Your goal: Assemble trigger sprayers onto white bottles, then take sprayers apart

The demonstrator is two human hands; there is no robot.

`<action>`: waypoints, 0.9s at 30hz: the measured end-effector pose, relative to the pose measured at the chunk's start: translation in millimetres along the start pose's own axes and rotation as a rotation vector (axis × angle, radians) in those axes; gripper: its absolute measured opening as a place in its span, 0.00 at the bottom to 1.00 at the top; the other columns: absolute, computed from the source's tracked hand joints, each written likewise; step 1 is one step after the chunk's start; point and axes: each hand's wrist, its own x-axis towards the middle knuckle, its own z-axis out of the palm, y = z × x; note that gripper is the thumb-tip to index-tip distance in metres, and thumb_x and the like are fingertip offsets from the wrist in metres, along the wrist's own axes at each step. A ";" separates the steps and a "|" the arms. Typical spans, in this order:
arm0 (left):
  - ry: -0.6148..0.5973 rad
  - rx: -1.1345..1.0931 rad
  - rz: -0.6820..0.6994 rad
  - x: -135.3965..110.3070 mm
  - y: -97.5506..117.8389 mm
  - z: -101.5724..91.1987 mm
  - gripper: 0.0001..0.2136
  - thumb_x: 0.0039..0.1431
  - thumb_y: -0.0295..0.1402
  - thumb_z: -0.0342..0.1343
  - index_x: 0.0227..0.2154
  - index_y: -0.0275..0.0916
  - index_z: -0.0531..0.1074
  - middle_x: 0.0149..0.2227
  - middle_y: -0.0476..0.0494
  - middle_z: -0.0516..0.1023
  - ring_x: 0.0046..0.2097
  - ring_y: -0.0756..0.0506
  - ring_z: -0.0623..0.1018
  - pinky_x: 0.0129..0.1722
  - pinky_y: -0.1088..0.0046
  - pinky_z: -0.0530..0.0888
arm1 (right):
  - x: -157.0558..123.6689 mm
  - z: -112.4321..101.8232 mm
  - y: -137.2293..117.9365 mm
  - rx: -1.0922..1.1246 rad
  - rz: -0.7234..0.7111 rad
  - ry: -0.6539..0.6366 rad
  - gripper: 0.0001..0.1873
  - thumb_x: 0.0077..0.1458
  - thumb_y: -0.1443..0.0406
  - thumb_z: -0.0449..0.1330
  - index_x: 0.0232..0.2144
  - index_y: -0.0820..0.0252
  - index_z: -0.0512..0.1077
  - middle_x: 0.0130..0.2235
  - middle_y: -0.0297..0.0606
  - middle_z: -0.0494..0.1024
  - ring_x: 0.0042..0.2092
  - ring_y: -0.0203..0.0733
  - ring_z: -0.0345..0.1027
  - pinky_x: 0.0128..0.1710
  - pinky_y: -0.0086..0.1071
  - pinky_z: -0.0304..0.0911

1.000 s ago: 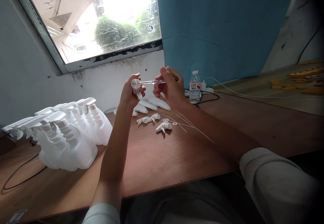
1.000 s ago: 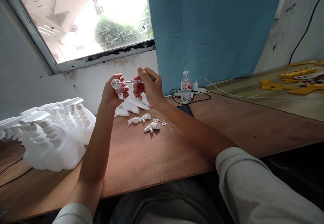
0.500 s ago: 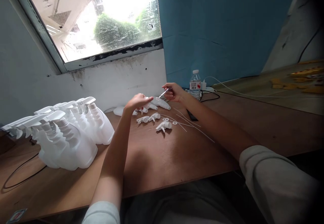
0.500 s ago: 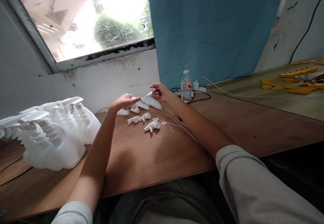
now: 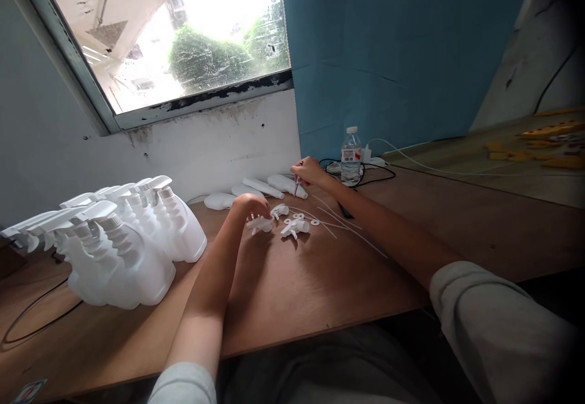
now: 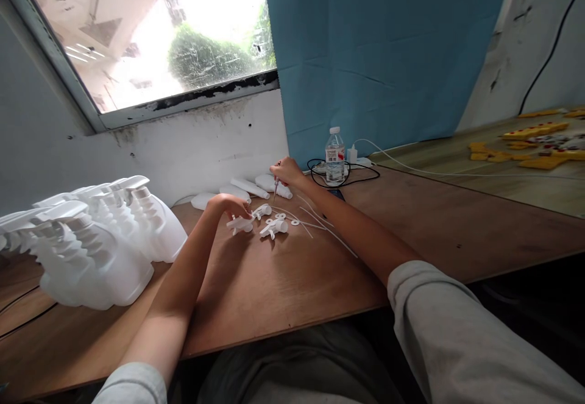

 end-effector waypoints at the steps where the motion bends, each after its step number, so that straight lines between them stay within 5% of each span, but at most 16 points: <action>1: 0.025 -0.021 0.022 -2.4 1.4 -0.4 0.07 0.36 0.30 0.65 0.23 0.37 0.74 0.20 0.47 0.74 0.25 0.45 0.75 0.25 0.74 0.71 | -0.9 -0.1 -1.8 -0.023 -0.027 0.008 0.13 0.46 0.71 0.55 0.13 0.65 0.67 0.07 0.32 0.58 0.12 0.31 0.52 0.17 0.26 0.50; 5: 0.137 -0.070 0.093 -23.2 2.3 -17.4 0.09 0.41 0.32 0.63 0.28 0.37 0.75 0.27 0.47 0.78 0.35 0.45 0.77 0.33 0.77 0.72 | 0.3 -2.7 -3.1 -0.070 -0.094 0.038 0.13 0.47 0.69 0.54 0.13 0.65 0.68 0.08 0.32 0.59 0.13 0.31 0.53 0.18 0.26 0.50; 7: 0.211 -0.016 0.110 -43.4 -2.2 -33.4 0.16 0.46 0.37 0.62 0.39 0.38 0.76 0.43 0.42 0.79 0.45 0.42 0.77 0.44 0.74 0.73 | 3.1 -4.7 -1.4 -0.077 -0.117 0.057 0.14 0.48 0.67 0.54 0.13 0.65 0.68 0.08 0.31 0.60 0.13 0.30 0.53 0.18 0.25 0.49; 9: 0.384 0.147 0.115 -69.0 -10.3 -48.8 0.24 0.54 0.44 0.56 0.53 0.43 0.70 0.60 0.40 0.68 0.56 0.40 0.71 0.55 0.66 0.68 | 5.8 -7.0 0.1 -0.079 -0.136 0.076 0.15 0.48 0.66 0.54 0.13 0.65 0.68 0.08 0.32 0.60 0.14 0.31 0.54 0.18 0.25 0.49; 14: 0.848 0.339 -0.303 -131.2 -34.7 -66.5 0.27 0.60 0.51 0.46 0.59 0.45 0.65 0.68 0.37 0.51 0.68 0.31 0.51 0.64 0.47 0.54 | 7.4 -13.6 -4.2 -0.068 -0.156 0.100 0.15 0.48 0.64 0.54 0.14 0.65 0.69 0.08 0.33 0.61 0.13 0.31 0.54 0.18 0.25 0.51; 17: 0.864 0.279 -0.513 -152.7 -45.6 -67.6 0.29 0.59 0.50 0.48 0.60 0.41 0.64 0.67 0.31 0.53 0.67 0.29 0.53 0.62 0.46 0.56 | 5.0 -17.3 -11.8 -0.047 -0.171 0.120 0.15 0.48 0.64 0.54 0.14 0.66 0.70 0.08 0.34 0.61 0.12 0.30 0.54 0.17 0.24 0.51; 19: 0.815 0.271 -0.531 -160.0 -51.7 -68.5 0.28 0.58 0.48 0.50 0.59 0.41 0.65 0.64 0.31 0.60 0.65 0.29 0.57 0.61 0.48 0.59 | 2.9 -19.0 -17.1 -0.037 -0.182 0.129 0.16 0.48 0.64 0.55 0.14 0.66 0.70 0.08 0.34 0.61 0.12 0.30 0.53 0.17 0.24 0.51; 27: 0.863 0.115 -0.251 -167.0 -70.1 -73.2 0.28 0.44 0.35 0.58 0.54 0.44 0.70 0.56 0.39 0.70 0.52 0.36 0.73 0.44 0.65 0.73 | -3.8 -21.3 -28.2 -0.034 -0.204 0.118 0.17 0.50 0.63 0.56 0.14 0.66 0.71 0.08 0.33 0.61 0.12 0.30 0.53 0.17 0.25 0.52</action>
